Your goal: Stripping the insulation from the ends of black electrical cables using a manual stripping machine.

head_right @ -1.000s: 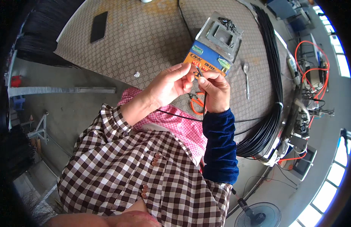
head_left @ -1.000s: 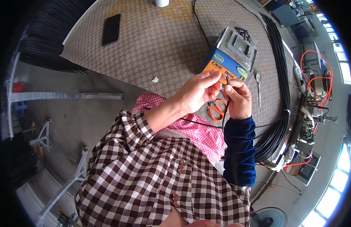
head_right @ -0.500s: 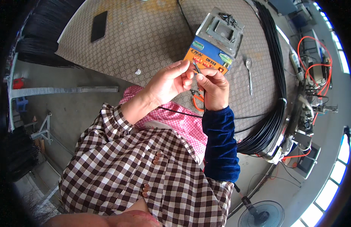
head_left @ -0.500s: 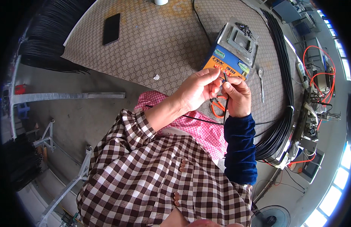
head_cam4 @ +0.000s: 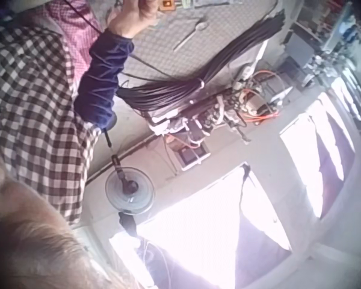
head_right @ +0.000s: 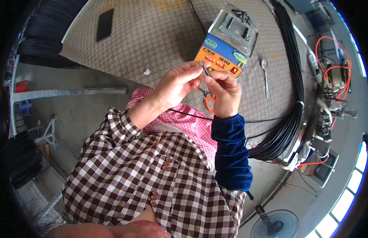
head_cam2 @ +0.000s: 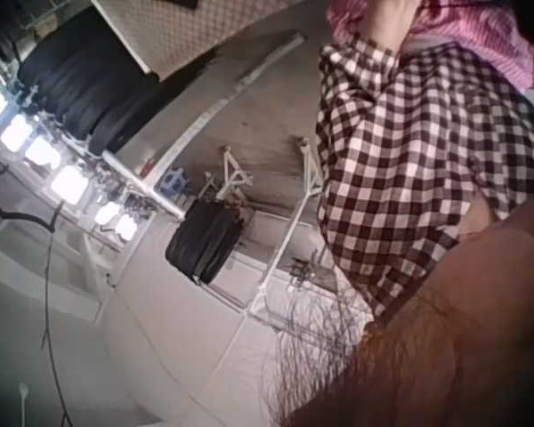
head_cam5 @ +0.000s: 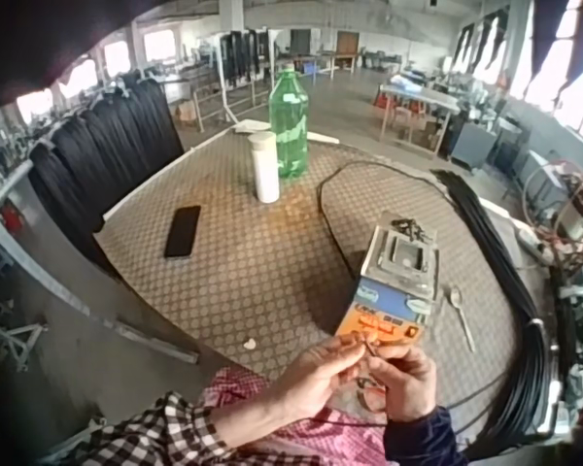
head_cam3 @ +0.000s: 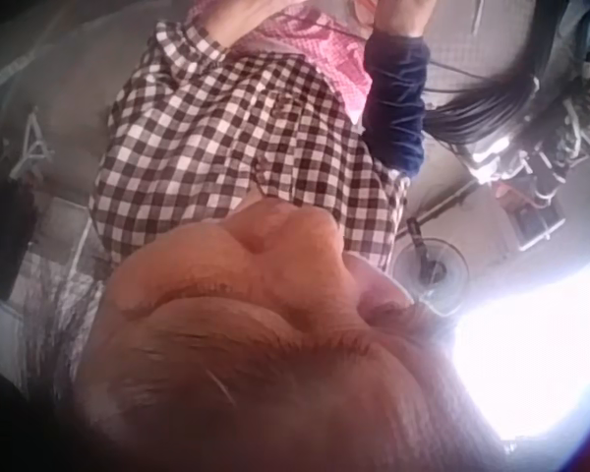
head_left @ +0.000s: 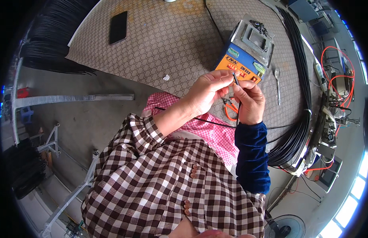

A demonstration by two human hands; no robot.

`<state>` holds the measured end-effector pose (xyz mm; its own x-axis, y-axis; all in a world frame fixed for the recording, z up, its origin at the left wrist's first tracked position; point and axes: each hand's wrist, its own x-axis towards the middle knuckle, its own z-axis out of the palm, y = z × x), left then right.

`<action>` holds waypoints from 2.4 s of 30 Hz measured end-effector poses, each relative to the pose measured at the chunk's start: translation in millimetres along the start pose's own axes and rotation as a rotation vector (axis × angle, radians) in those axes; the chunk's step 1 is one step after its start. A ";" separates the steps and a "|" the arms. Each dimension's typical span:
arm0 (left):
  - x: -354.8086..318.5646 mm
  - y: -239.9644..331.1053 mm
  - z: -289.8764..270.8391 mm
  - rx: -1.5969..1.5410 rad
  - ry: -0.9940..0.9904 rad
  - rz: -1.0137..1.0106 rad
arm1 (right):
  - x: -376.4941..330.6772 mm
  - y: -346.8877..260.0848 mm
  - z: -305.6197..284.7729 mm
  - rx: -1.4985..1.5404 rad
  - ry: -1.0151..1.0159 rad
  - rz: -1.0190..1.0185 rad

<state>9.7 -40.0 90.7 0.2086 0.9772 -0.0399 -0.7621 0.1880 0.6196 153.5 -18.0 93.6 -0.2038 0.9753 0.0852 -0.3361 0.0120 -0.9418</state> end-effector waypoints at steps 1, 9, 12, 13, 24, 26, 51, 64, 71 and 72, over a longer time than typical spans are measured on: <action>-0.3 -0.2 0.4 0.017 0.016 0.010 | -0.7 0.0 1.1 0.000 0.011 0.004; -4.8 2.2 3.9 0.076 0.044 0.022 | -3.2 2.4 1.5 0.058 -0.003 0.063; -5.2 1.5 1.5 0.043 0.078 0.002 | -4.6 -0.2 2.1 -0.016 0.024 0.045; -5.5 2.6 0.6 0.030 0.095 0.005 | -5.0 -1.9 2.6 -0.052 0.039 0.035; -1.1 10.4 -8.0 0.007 0.061 -0.008 | -8.7 -14.0 -12.0 -0.224 -0.105 0.101; -1.5 11.8 -8.5 0.016 0.056 -0.014 | -8.8 -13.5 -13.4 -0.172 -0.120 0.159; 3.0 11.9 -7.0 0.007 -0.033 -0.159 | -7.4 -30.6 -11.2 0.014 -0.198 0.279; 6.7 -1.6 -16.7 -0.046 0.047 -0.195 | 68.0 -77.7 -27.2 -0.237 -0.034 0.134; 3.5 -4.2 -16.0 -0.017 0.041 -0.188 | 119.1 -87.5 -37.9 -0.495 0.078 0.092; 3.0 -3.8 -16.1 -0.014 0.031 -0.191 | 123.3 -87.0 -37.3 -0.523 0.087 0.093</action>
<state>3.4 -36.2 75.6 0.3313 0.9261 -0.1803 -0.7192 0.3716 0.5871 191.9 109.4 173.9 -0.1267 0.9919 -0.0130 0.1869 0.0110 -0.9823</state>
